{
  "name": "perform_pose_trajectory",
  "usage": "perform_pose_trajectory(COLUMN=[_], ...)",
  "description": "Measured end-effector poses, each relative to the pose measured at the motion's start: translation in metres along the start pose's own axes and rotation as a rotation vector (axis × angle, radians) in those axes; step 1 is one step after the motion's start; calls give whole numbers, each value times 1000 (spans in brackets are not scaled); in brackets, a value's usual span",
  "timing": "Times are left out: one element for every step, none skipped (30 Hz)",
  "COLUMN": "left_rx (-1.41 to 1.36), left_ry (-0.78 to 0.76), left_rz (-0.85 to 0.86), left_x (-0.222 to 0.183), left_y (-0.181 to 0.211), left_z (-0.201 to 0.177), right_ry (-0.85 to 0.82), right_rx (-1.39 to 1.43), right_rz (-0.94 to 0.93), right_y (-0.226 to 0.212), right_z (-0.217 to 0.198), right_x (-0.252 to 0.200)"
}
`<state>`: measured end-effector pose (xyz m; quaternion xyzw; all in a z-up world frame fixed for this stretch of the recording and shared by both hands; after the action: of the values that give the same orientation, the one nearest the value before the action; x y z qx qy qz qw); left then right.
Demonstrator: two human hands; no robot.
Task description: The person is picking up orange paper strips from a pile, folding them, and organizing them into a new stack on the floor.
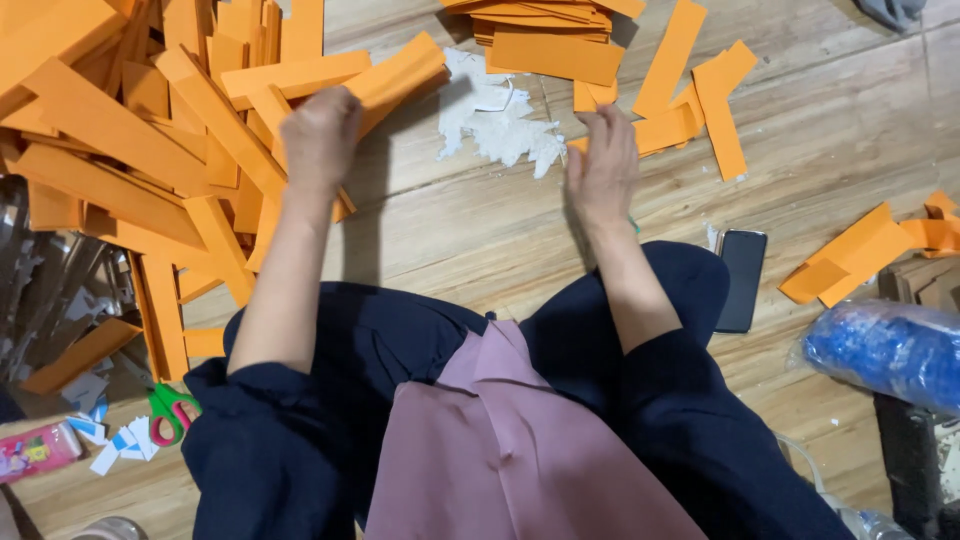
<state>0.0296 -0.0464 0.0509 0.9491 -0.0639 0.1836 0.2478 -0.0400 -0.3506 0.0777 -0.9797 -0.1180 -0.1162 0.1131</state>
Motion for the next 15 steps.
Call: perform_pose_trajectory(left_rx=[-4, -7, -6, 13, 32, 30, 18, 7, 8, 21, 33, 34, 37, 42, 44], left_ry=[11, 24, 29, -176, -382, -383, -437, -496, -502, -427, -353, -351, -307, -263, -261], left_rz=[21, 44, 46, -38, -119, -119, -153, -191, -194, -183, -171, -169, -150, -135, -137], left_x=[-9, -16, -31, -47, -67, -79, -93, -111, -122, -127, -131, -132, -131, -132, -133], left_y=[19, 38, 49, 53, 57, 60, 60, 58, 59, 60, 61, 63, 66, 68, 69], left_z=[-3, -6, -4, 19, 43, 49, 61, 72, 70, 62, 53, 46, 34, 22, 20], right_ry=[177, 355, 360, 300, 240, 239, 119, -5, -10, 18, 46, 48, 89, 128, 129], right_rx=[53, 106, 105, 158, 211, 210, 115, 24, 29, -10, -48, -49, -46, -40, -38], right_rz=[-137, -275, -278, -405, -532, -531, -584, -634, -632, -639, -644, -644, -662, -683, -685], right_y=[-30, -60, -72, -95, -118, -112, -113, -114, -113, -113, -113, -115, -118, -122, -122], right_z=[-26, -52, -49, -40, -31, 4, 51, 100, 106, 109, 112, 105, 94, 84, 87], right_x=[3, 2, 2, 2, -1, -12, -24, -40, -47, -52, -56, -54, -53, -53, -55])
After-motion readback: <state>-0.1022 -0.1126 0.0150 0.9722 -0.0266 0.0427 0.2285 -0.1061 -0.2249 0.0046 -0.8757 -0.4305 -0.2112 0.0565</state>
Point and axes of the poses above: each hand's wrist, its own x-axis towards the middle knuckle, its own z-axis out of the palm, y = z × x, the point moved 10 cm from there along x, towards the middle knuckle, and after that the axes turned 14 degrees about -z, right-handed, at the moved point
